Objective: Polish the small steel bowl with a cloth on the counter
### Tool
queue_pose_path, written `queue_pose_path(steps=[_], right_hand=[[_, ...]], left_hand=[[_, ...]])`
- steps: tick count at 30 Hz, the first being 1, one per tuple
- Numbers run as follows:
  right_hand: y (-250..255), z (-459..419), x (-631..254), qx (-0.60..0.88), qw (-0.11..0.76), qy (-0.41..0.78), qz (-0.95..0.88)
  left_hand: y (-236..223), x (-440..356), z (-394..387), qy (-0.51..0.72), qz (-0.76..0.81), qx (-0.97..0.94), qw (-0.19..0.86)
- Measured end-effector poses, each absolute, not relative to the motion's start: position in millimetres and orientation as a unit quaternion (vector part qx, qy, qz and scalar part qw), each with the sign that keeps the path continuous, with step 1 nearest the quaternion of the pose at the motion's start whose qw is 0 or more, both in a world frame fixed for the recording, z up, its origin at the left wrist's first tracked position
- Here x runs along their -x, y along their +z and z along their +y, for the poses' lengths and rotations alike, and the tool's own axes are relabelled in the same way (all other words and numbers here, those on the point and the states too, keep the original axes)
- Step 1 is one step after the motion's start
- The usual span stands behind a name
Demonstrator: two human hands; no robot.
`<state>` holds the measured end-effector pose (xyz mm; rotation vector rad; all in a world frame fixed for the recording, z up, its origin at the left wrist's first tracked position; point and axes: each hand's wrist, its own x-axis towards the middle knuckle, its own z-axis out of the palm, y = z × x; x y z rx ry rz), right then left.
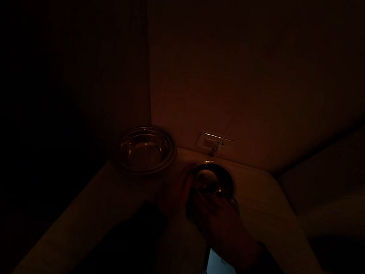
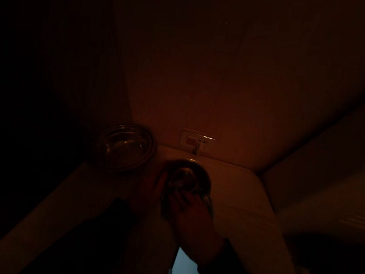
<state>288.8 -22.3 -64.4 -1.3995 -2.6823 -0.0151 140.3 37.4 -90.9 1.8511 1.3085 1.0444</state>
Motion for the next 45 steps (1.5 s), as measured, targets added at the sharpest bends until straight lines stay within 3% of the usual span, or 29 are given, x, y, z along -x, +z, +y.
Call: queue_pose_path(steps=[7, 18, 28, 37, 45], right_hand=[[-71.9, -4.2, -266.9, 0.467, 0.128, 0.026, -0.875], [-50.5, -19.5, -290.2, 0.437, -0.006, -0.027, -0.899], [-66.1, -6.8, -258.2, 0.48, 0.105, -0.015, -0.871], [-56.2, -23.2, -285.2, 0.453, 0.008, -0.038, -0.891], [-62.4, -14.4, -274.8, 0.456, 0.039, -0.055, -0.888]], left_hand=[[-90.6, -132.9, 39.7, 0.398, 0.531, -0.698, 0.268], [-93.5, -132.8, 38.9, 0.372, 0.559, -0.705, 0.229], [-99.2, -132.8, 42.4, 0.4, 0.557, -0.691, 0.229], [-92.2, -134.8, 37.5, 0.364, 0.57, -0.694, 0.246], [-93.9, -132.6, 38.4, 0.36, 0.571, -0.703, 0.223]])
